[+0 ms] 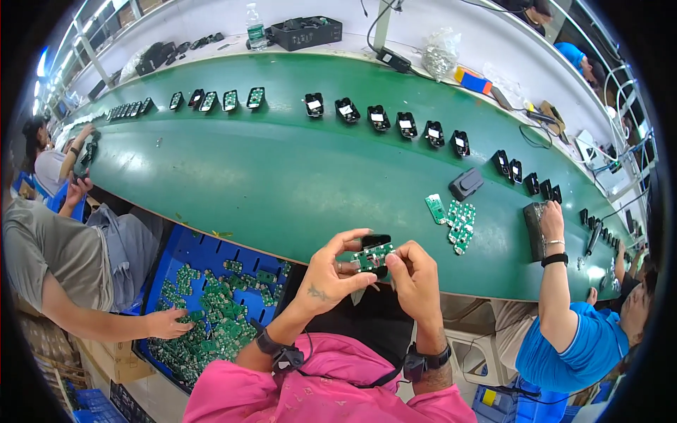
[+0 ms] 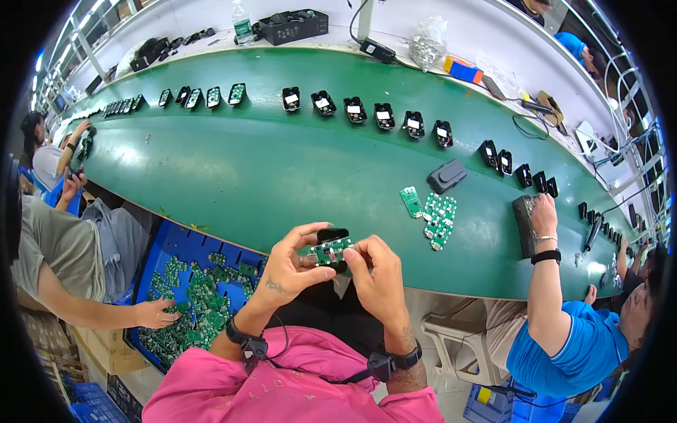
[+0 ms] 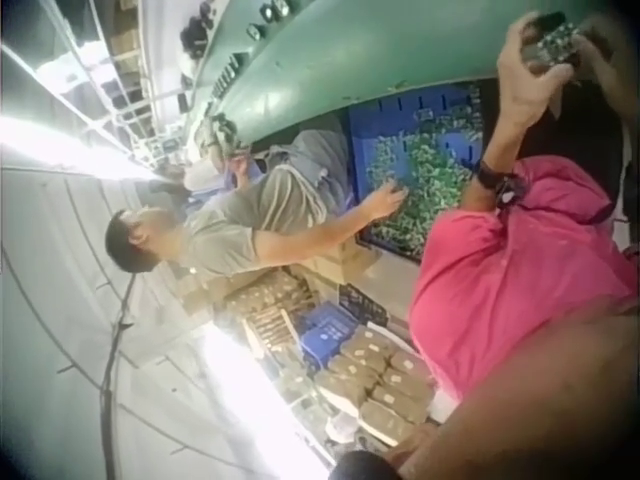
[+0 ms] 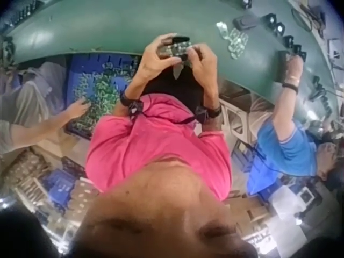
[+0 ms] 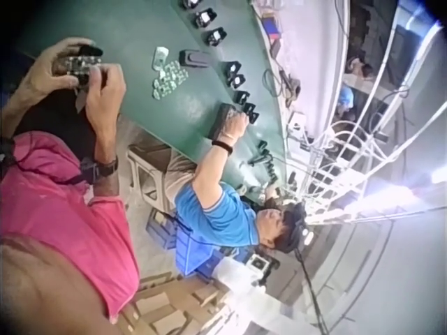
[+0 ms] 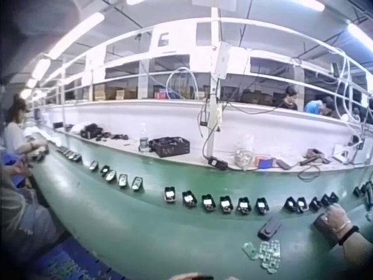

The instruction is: Assembling electronic circuit boards into black plastic housings on a production line.

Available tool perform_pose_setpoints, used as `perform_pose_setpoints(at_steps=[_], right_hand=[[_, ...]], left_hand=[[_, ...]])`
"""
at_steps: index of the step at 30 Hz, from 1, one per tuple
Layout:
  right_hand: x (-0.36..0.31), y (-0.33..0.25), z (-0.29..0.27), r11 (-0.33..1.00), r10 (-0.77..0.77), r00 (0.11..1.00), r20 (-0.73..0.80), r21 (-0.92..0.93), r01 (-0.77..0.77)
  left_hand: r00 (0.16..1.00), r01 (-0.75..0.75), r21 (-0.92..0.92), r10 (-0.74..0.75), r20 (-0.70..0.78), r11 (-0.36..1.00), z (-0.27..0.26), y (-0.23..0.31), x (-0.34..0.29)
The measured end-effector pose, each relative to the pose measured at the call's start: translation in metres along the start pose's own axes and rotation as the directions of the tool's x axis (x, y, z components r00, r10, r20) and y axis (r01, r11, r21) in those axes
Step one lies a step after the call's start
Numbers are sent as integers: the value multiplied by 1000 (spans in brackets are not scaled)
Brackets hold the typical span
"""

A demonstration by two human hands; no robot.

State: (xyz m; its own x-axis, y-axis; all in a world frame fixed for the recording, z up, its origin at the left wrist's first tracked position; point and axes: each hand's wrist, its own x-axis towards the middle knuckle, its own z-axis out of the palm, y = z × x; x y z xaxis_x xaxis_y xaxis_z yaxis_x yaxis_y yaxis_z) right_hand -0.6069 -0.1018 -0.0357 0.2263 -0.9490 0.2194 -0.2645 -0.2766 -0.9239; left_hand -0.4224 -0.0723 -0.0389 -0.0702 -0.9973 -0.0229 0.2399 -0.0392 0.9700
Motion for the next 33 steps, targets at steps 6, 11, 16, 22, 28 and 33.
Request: perform_pose_setpoints(at_steps=[6,11,16,22,28,33], right_hand=[[-13,-34,-5,939,-217,976,30,-269,217],[-22,-9,10,994,-112,970,-217,-37,106],[-28,-10,24,979,-171,961,-217,71,191],[-26,6,18,963,-11,950,-313,251,94],[-29,5,-1,943,135,986,-97,317,-98],[-41,-11,10,932,174,957,-233,354,-83]], left_hand=[[996,-89,428,93,12,899,3,7,-5],[951,-257,533,310,-10,806,21,2,-6],[915,-292,592,399,-55,752,30,-1,-6],[906,-381,525,420,49,761,32,-10,-7],[939,-313,537,341,50,783,35,-10,-10],[902,-362,584,430,24,727,44,-9,-7]])
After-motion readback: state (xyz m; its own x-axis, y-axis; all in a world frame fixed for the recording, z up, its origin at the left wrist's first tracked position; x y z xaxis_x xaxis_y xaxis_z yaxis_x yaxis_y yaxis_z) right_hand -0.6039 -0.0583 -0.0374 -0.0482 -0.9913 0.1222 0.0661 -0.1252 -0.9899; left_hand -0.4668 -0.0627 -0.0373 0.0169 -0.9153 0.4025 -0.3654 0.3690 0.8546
